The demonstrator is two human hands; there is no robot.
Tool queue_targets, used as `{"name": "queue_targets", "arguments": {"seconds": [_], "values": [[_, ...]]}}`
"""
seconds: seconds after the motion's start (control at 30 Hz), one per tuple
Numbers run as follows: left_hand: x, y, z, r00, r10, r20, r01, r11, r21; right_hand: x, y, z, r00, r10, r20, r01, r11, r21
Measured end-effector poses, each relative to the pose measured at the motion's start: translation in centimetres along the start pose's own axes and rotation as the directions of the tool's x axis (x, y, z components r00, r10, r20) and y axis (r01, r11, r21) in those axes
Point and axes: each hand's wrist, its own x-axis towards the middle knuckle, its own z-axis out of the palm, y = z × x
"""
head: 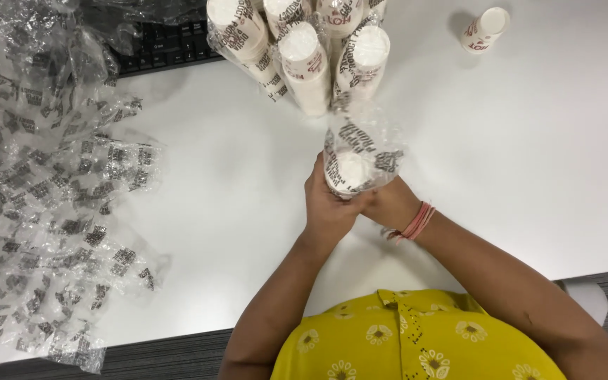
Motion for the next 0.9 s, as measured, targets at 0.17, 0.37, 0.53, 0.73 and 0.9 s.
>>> {"name": "queue_targets", "arguments": {"seconds": [0.17,0.37,0.53,0.73,0.9], "values": [[-0.9,-0.3,0.0,0.991,-0.123,-0.051,0.122,0.992,-0.031,0.0,-0.1,0.2,0.994,0.078,0.076,-0.079,0.997,0.022],[-0.8,7.0,1.3,0.987,0.123,-0.105,-0.116,0.991,0.071,1.3,-3.6,-1.4,0.996,0.077,0.034,-0.08,0.992,0.097],[0.1,6.4,0.7,0.951,0.306,-0.049,-0.268,0.892,0.363,1.1,-2.0,-0.2,0.954,0.207,0.217,-0.214,0.977,0.01],[-0.4,0.6,1.3,0.959,0.201,-0.2,-0.219,0.973,-0.071,0.7,-2.2,-0.5,0.996,0.066,0.058,-0.061,0.995,-0.08],[-0.6,-2.4,0.7,0.964,0.132,-0.231,-0.12,0.99,0.068,0.7,-2.2,-0.4,0.995,0.076,0.071,-0.068,0.993,-0.099]]}}
